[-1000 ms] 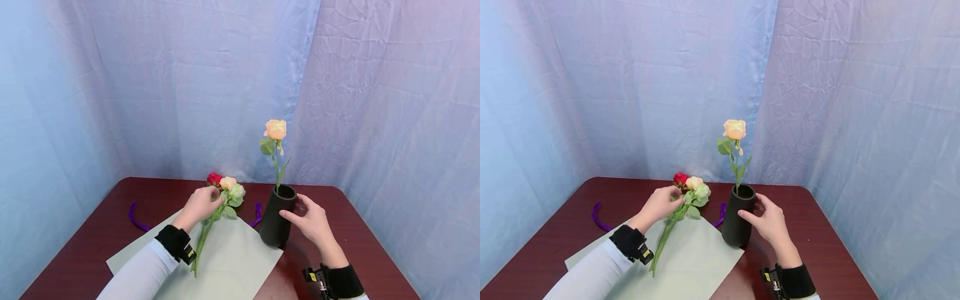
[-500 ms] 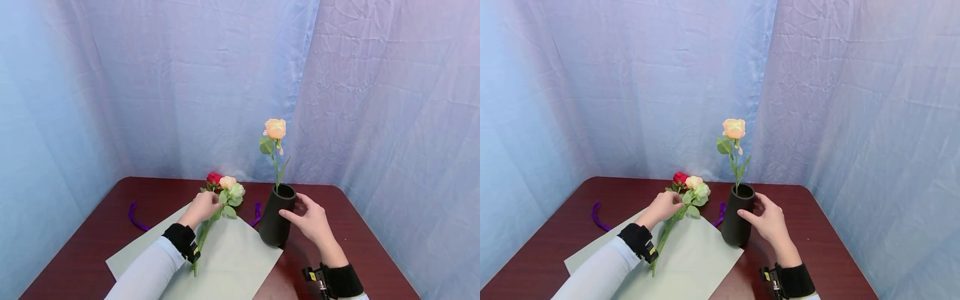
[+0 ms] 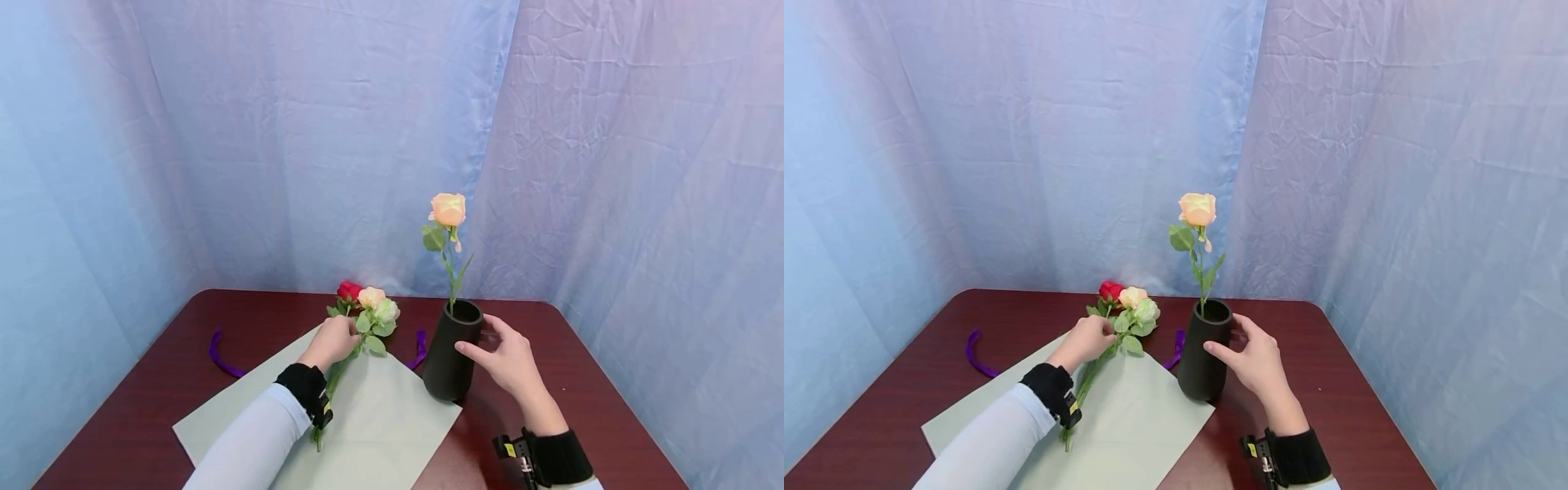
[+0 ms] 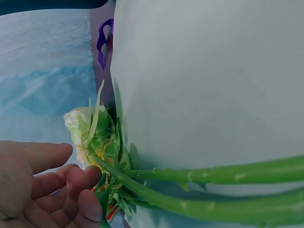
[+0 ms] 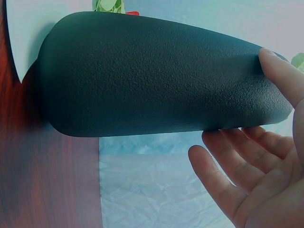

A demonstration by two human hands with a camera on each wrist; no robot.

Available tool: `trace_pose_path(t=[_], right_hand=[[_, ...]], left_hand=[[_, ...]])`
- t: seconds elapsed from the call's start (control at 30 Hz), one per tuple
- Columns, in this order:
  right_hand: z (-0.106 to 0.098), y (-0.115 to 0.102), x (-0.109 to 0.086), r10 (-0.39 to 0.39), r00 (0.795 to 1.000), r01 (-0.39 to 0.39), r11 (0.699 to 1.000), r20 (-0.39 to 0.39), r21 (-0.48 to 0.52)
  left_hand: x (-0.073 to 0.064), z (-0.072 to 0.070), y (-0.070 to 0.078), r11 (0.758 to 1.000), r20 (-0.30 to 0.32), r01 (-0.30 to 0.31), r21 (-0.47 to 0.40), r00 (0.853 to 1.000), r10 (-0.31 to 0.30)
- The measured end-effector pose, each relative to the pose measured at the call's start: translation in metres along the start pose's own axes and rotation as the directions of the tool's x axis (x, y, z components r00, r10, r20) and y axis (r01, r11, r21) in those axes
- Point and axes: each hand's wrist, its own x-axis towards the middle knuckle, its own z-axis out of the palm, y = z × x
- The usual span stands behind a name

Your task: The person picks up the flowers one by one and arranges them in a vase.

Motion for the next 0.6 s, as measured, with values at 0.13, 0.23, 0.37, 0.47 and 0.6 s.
trace_pose_path(t=[0.13, 0.23, 0.37, 0.47, 0.6], right_hand=[[0.0001, -0.0002, 0.0007, 0.002, 1.0, -0.002, 1.0, -0.001, 0.004], [0.0002, 0.0003, 0.0009, 0.003, 1.0, -0.003, 1.0, 0.002, 0.004], [0.0003, 0.0009, 0.0008, 0.008, 1.0, -0.008, 1.0, 0.004, 0.007], [0.0004, 0.0012, 0.0005, 0.008, 1.0, -0.008, 1.0, 0.003, 0.013], [0.0009, 0.0013, 0.0004, 0.005, 1.0, -0.005, 1.0, 0.0, 0.018]], left_hand=[[0.0031, 0.0029, -0.0022, 1.0, -0.002, 0.003, 0.004, 1.0, -0.003], [0.0043, 0.0043, -0.0028, 1.0, 0.002, 0.014, 0.008, 1.0, -0.014], [0.0052, 0.0054, -0.002, 0.998, 0.014, 0.048, 0.03, 0.999, -0.049], [0.0064, 0.0057, -0.0016, 0.996, 0.025, 0.076, 0.054, 0.997, -0.077], [0.0075, 0.0067, -0.0018, 0.993, 0.029, 0.092, 0.071, 0.995, -0.094]])
